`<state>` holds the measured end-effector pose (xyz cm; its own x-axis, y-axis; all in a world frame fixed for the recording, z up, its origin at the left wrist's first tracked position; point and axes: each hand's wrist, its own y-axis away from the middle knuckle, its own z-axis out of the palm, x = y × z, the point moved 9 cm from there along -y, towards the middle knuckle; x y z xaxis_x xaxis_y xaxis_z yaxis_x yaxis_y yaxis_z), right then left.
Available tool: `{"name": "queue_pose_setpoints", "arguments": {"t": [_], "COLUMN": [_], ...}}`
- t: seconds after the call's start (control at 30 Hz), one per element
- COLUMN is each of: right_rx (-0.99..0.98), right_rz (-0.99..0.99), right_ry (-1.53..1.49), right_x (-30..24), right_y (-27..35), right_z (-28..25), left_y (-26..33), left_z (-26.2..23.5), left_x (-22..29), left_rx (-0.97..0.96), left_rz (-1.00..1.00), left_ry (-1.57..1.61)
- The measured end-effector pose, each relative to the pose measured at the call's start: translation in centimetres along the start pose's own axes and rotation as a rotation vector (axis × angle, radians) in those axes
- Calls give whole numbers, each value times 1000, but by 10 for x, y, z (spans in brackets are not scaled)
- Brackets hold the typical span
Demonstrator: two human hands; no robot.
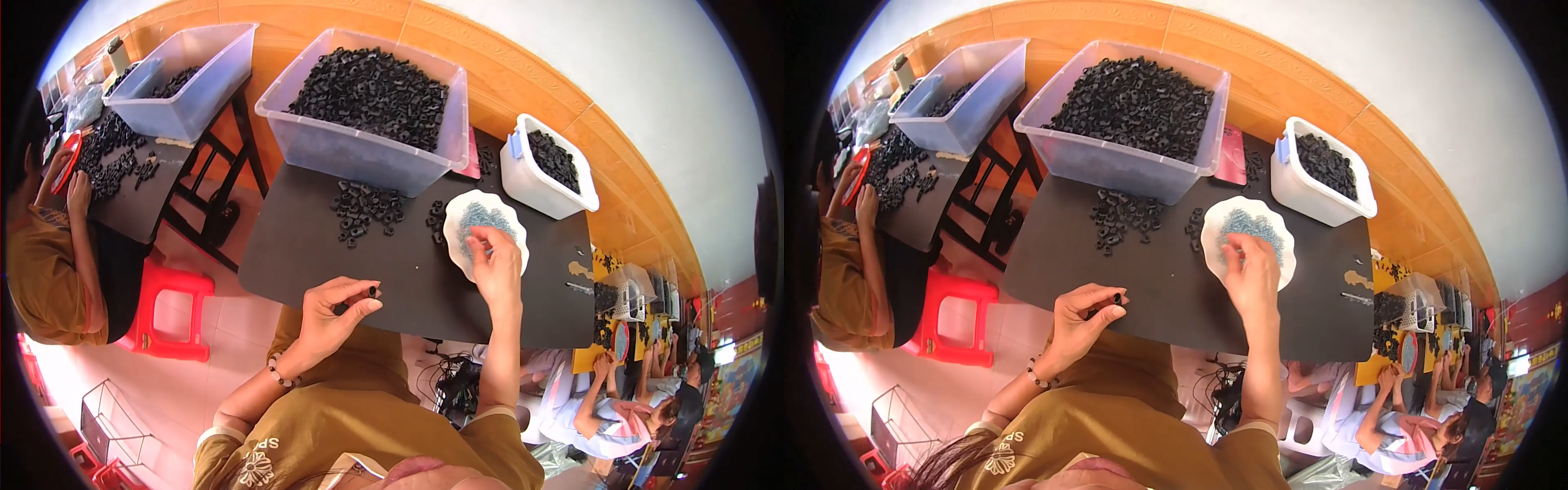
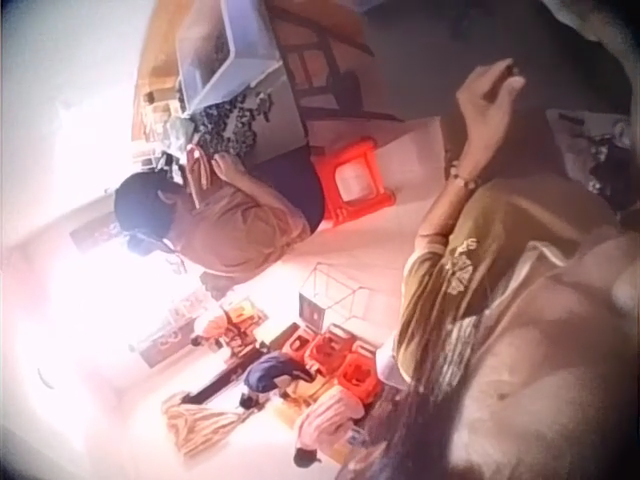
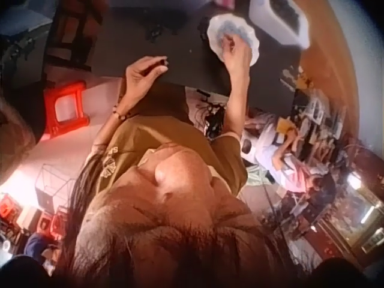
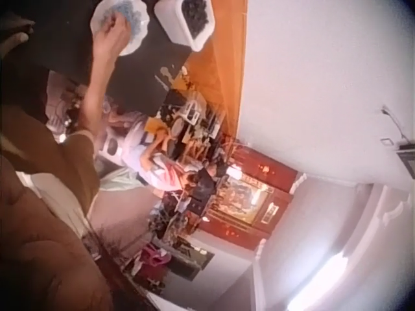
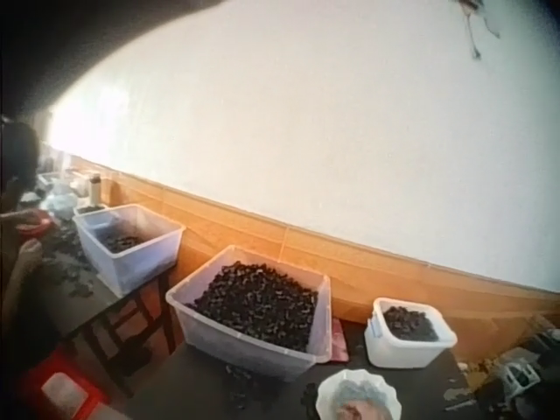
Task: The person assembles plastic cord locks by taking springs from a dish, inserting them into plastic components, and pressing the parts together by hand.
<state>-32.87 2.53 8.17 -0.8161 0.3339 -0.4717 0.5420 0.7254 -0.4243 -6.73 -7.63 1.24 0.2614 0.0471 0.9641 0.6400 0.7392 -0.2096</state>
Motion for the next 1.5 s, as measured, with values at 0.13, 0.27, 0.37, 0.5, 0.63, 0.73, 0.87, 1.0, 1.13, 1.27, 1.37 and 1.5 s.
{"name": "queue_pose_setpoints", "arguments": {"t": [0.13,0.27,0.37,0.5,0.63,0.73,0.87,1.0,1.13,1.27,1.37,1.5], "right_rx": [23,-103,-147,-140,-121,-135,-124,-131,-174,-84,-62,5], "right_rz": [-10,93,78,65,56,73,132,129,145,204,267,207], "right_ry": [145,114,87,103,133,117,44,50,83,-121,-235,-130], "right_x": [29,40,40,39,48,48,47,42,46,48,57,70], "right_y": [-11,-11,-6,-3,-4,-7,-9,-14,-17,-19,-18,-16], "right_z": [-16,-18,-16,-9,-3,-3,-6,-1,4,-11,-12,-10], "left_y": [-2,-4,-6,-6,-6,-5,-5,-4,-5,-6,-5,-8], "left_z": [1,-3,-4,-3,-3,-4,-3,-2,-1,-1,-1,0], "left_x": [2,-4,-5,-6,-8,-6,-7,-10,-9,-10,-10,-11], "left_rx": [-5,20,29,21,32,32,27,20,15,13,16,23], "left_rz": [-14,-9,-4,-10,-12,-10,-11,-27,-23,-30,-58,-57], "left_ry": [-53,-28,-33,-42,-42,-48,-69,-81,-75,-68,-59,-54]}}
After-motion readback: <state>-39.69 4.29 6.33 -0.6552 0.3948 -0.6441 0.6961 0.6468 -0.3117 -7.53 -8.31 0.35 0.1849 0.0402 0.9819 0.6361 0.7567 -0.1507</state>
